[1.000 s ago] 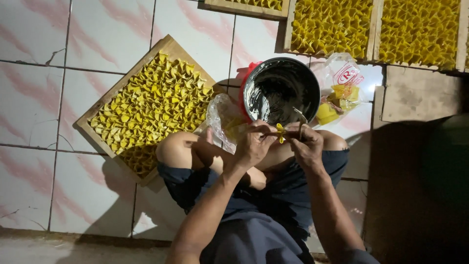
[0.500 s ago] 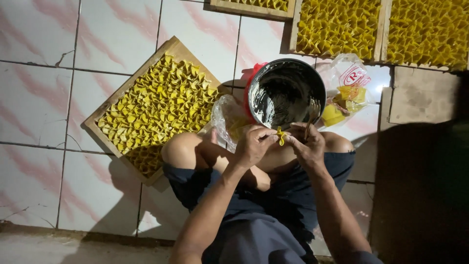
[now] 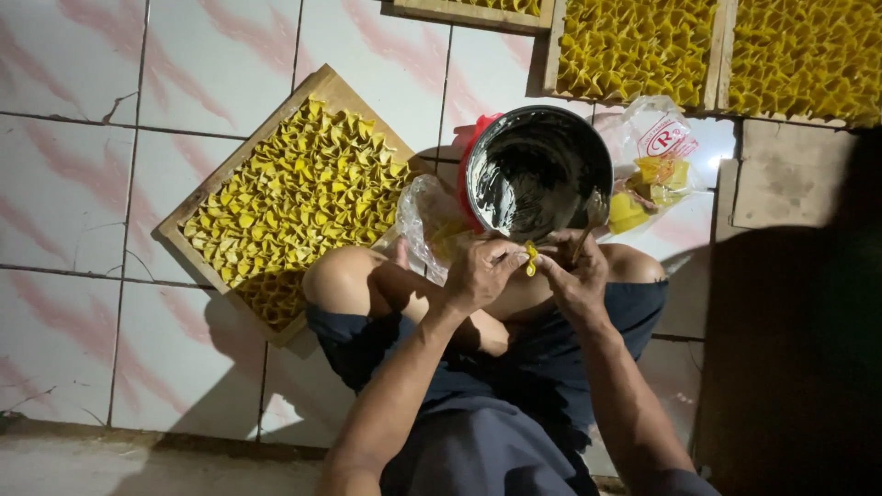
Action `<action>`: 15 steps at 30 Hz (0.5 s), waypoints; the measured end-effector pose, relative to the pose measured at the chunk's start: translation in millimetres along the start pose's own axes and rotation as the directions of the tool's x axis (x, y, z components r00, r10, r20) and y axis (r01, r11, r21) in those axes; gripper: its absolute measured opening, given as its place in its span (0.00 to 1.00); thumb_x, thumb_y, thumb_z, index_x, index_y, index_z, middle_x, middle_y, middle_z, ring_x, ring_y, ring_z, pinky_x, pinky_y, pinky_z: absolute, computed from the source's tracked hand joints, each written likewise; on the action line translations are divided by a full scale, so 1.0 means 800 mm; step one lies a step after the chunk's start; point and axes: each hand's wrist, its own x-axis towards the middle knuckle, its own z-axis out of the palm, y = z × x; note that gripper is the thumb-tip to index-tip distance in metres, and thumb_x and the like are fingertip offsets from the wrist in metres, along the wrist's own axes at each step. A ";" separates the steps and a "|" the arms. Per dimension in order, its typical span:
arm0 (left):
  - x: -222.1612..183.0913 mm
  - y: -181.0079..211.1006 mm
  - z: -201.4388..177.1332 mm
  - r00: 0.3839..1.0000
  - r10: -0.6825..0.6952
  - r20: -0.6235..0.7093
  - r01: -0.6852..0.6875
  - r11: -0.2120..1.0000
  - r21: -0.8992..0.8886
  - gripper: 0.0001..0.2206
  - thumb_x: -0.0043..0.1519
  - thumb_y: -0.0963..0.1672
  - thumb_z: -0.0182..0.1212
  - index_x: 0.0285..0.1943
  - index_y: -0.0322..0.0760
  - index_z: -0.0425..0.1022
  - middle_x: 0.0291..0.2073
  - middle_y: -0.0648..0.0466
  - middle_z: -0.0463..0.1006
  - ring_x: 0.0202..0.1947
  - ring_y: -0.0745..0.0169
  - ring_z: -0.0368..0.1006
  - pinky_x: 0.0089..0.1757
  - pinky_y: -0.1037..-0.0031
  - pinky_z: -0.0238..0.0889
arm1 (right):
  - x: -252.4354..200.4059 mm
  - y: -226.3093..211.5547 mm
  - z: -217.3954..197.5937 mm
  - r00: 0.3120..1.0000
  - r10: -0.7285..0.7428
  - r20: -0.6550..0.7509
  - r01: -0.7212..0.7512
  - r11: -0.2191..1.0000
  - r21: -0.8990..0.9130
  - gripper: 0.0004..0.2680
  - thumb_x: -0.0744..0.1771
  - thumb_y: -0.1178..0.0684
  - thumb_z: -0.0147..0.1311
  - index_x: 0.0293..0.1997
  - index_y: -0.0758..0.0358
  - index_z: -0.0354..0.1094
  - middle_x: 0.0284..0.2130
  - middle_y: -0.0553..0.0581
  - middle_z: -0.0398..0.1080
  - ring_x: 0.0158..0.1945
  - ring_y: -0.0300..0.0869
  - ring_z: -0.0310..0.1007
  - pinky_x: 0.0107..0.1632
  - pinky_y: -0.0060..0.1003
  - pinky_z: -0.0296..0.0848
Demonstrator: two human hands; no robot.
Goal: Manually assembling dumplings by placing filling on wrappers and folding them into shape.
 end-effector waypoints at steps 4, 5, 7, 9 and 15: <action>-0.005 -0.001 0.000 1.000 0.017 -0.003 -0.017 1.000 -0.001 0.02 0.59 0.42 0.70 0.39 0.44 0.85 0.31 0.52 0.83 0.35 0.55 0.81 0.39 0.71 0.73 | -0.004 0.030 -0.013 1.000 0.008 0.014 -0.009 0.999 0.042 0.18 0.63 0.67 0.63 0.57 0.72 0.63 0.29 0.64 0.74 0.21 0.34 0.68 0.22 0.27 0.69; -0.008 -0.003 0.003 1.000 -0.013 -0.009 0.013 1.000 -0.026 0.03 0.59 0.42 0.70 0.40 0.44 0.85 0.32 0.52 0.83 0.36 0.55 0.81 0.40 0.70 0.73 | -0.003 0.024 -0.012 1.000 0.016 0.018 -0.017 0.999 0.043 0.17 0.63 0.66 0.64 0.56 0.72 0.64 0.28 0.64 0.74 0.20 0.34 0.68 0.20 0.26 0.68; -0.009 -0.008 0.005 0.999 -0.043 -0.025 0.041 0.998 -0.047 0.04 0.60 0.42 0.70 0.41 0.43 0.84 0.34 0.51 0.83 0.37 0.54 0.81 0.41 0.68 0.73 | 0.001 0.010 -0.008 0.999 0.021 0.033 -0.023 0.999 0.045 0.17 0.63 0.65 0.65 0.55 0.73 0.66 0.27 0.63 0.73 0.18 0.34 0.67 0.19 0.26 0.67; -0.010 -0.014 0.003 0.993 0.114 -0.035 -0.112 0.993 0.040 0.08 0.58 0.41 0.71 0.45 0.45 0.85 0.36 0.54 0.83 0.39 0.56 0.81 0.43 0.70 0.74 | 0.001 -0.005 0.001 0.999 0.013 0.043 -0.014 1.000 0.016 0.17 0.62 0.65 0.66 0.54 0.73 0.65 0.21 0.59 0.70 0.15 0.34 0.65 0.18 0.23 0.64; -0.007 -0.015 -0.002 0.935 0.350 0.061 -0.355 0.907 0.225 0.22 0.58 0.38 0.67 0.62 0.46 0.77 0.45 0.52 0.80 0.46 0.55 0.79 0.46 0.65 0.75 | 0.008 -0.007 0.001 0.997 0.003 0.072 -0.006 0.999 0.039 0.20 0.61 0.68 0.66 0.57 0.71 0.65 0.18 0.57 0.67 0.14 0.34 0.64 0.18 0.23 0.62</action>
